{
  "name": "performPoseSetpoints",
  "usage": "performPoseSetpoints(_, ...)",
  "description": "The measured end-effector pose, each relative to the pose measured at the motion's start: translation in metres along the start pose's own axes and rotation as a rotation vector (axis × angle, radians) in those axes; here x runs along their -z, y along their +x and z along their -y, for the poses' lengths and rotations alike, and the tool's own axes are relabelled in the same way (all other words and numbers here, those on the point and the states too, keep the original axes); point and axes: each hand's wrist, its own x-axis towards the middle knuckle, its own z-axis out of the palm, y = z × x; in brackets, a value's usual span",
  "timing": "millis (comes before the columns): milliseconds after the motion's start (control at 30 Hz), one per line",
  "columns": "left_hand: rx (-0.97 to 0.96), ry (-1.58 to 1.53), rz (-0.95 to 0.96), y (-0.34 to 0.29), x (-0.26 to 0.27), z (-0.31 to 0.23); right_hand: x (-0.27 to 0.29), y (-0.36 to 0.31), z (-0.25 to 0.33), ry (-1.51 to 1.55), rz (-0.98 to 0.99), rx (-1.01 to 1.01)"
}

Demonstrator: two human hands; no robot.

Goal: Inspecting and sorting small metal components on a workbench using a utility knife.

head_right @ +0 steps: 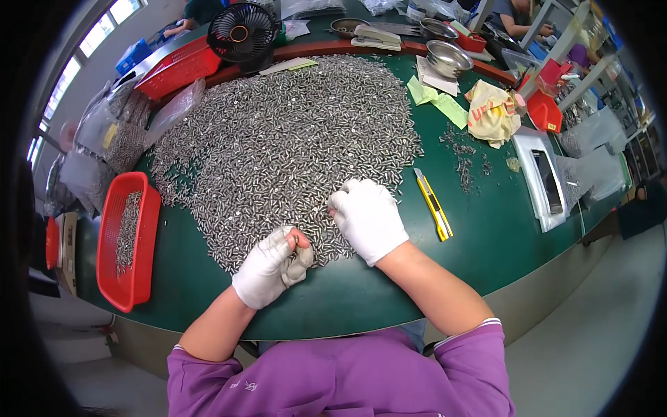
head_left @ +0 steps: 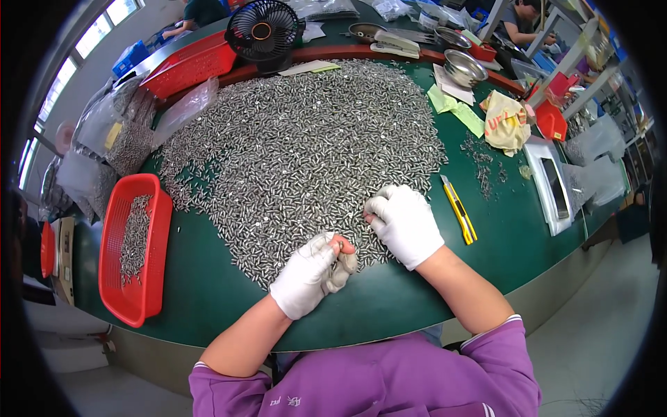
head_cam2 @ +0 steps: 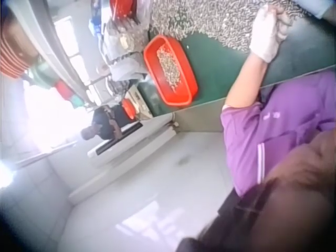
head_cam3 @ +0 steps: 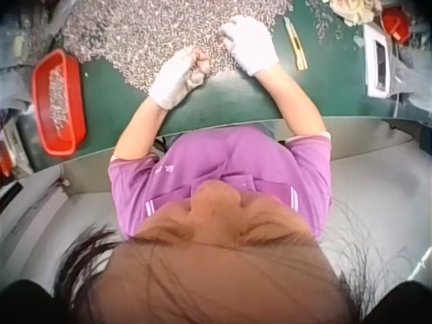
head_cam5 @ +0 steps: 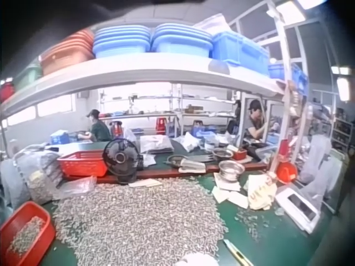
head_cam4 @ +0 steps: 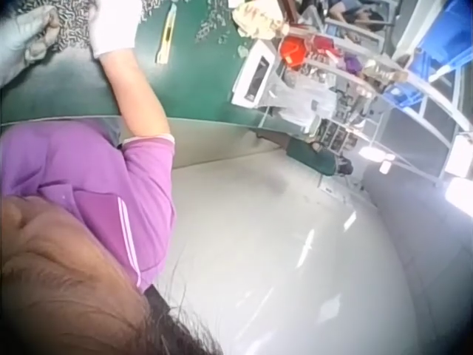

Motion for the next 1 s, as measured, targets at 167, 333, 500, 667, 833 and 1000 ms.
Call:
performPoseSetpoints(167,0.038,-0.007,-0.117,0.000,-0.008,-0.004,0.004,0.001,0.000,0.076,-0.061,0.022)
performPoseSetpoints(333,-0.047,-0.051,-0.098,0.003,-0.003,0.001,-0.003,0.002,0.001,0.086,-0.067,0.046)
performPoseSetpoints(500,-0.091,-0.102,-0.048,0.005,0.002,0.003,-0.004,0.003,0.001,0.106,-0.145,0.032)
performPoseSetpoints(667,-0.079,-0.126,-0.073,0.004,0.001,0.002,0.004,0.005,0.009,0.163,-0.036,0.052)
performPoseSetpoints(833,-0.065,-0.132,-0.048,0.004,0.001,0.001,-0.005,0.005,0.008,0.078,-0.059,0.066)
performPoseSetpoints(1000,-0.075,-0.122,0.002,0.002,0.000,0.001,-0.002,0.004,0.006,0.272,-0.149,0.069)
